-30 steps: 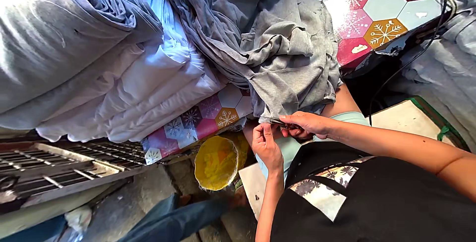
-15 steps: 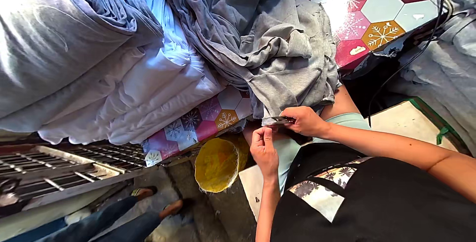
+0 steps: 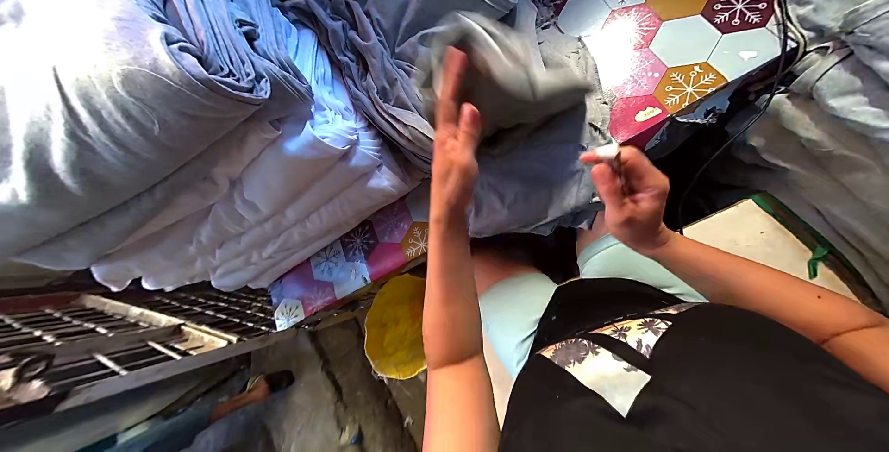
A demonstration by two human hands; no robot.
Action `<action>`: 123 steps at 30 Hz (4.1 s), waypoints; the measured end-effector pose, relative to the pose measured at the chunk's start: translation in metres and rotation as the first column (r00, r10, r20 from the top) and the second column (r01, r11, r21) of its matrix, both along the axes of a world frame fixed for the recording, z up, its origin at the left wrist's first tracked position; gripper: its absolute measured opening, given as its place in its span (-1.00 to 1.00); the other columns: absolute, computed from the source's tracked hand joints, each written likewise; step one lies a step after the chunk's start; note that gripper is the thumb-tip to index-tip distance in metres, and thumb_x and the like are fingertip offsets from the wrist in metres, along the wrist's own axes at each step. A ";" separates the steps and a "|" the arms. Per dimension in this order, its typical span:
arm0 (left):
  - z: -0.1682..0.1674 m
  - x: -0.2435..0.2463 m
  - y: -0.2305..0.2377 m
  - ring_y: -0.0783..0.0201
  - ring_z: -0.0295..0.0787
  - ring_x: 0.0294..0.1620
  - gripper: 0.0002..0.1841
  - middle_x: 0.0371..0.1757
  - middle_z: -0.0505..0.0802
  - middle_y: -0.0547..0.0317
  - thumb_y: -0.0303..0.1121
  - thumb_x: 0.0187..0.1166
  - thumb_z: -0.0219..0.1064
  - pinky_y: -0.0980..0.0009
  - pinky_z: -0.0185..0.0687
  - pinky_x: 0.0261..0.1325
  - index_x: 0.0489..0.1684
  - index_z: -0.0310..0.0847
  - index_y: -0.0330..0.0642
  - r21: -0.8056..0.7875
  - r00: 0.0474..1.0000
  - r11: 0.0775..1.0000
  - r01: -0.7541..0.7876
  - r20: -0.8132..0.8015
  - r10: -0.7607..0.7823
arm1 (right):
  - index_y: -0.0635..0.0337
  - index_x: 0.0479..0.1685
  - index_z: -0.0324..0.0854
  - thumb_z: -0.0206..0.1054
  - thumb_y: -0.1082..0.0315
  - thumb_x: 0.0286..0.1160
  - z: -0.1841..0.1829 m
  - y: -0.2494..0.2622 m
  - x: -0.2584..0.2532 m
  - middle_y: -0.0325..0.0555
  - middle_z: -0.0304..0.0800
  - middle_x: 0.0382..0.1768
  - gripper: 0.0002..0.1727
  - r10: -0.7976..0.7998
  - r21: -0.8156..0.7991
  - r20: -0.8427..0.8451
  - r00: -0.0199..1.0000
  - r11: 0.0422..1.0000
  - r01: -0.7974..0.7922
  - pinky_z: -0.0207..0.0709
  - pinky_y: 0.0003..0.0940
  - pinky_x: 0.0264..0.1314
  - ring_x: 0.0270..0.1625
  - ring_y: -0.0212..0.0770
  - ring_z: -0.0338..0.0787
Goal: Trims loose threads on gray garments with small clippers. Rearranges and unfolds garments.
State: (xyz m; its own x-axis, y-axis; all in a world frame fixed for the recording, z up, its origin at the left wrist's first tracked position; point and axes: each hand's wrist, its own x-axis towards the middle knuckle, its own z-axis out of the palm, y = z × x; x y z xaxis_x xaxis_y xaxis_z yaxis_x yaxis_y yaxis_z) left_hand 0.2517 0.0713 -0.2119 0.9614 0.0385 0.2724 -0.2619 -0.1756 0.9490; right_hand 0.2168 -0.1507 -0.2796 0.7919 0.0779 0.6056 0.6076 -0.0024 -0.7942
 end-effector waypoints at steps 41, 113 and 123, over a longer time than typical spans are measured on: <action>-0.089 -0.108 0.003 0.41 0.88 -0.18 -0.73 -0.24 0.91 0.29 -0.64 0.49 0.33 0.39 0.81 -0.03 -0.11 0.44 -0.01 -0.465 0.920 0.805 -0.368 -0.306 0.244 | -0.01 -0.43 0.58 0.07 0.28 0.78 -0.007 0.024 0.044 -0.46 0.65 -0.63 -0.68 0.617 0.318 -0.683 0.391 0.733 -0.602 0.51 -0.63 -0.52 -0.59 -0.60 0.60; -0.074 -0.089 -0.009 0.64 0.47 -0.58 -0.86 -0.58 0.61 0.45 -0.33 0.69 0.32 0.64 0.41 -0.41 -0.26 0.64 -0.16 0.362 0.894 0.883 -0.298 -0.219 0.392 | 0.14 -0.47 0.76 0.29 -0.03 0.59 -0.046 0.034 0.069 -0.17 0.51 -0.70 -0.55 0.501 -0.640 0.310 0.808 0.738 -0.213 0.29 -0.22 -0.69 -0.67 -0.16 0.57; -0.073 -0.101 0.000 0.54 0.73 -0.35 -0.83 -0.40 0.81 0.34 -0.38 0.76 0.18 0.52 0.65 -0.19 -0.24 0.64 -0.18 0.306 0.882 0.896 -0.323 -0.245 0.402 | 0.29 -0.21 0.75 0.60 0.26 0.35 -0.046 0.038 0.065 -0.21 0.73 -0.43 -0.74 0.598 -0.221 -0.450 0.663 0.645 -0.732 0.51 -0.43 -0.28 -0.39 -0.46 0.63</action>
State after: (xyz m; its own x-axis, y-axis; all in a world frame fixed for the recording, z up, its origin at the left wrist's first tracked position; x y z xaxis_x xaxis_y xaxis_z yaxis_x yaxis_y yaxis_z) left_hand 0.1505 0.0711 -0.2851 0.9290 0.3691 0.0271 0.1504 -0.4434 0.8836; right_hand 0.2816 -0.1130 -0.3251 0.5636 0.8122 0.1507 0.2792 -0.0156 -0.9601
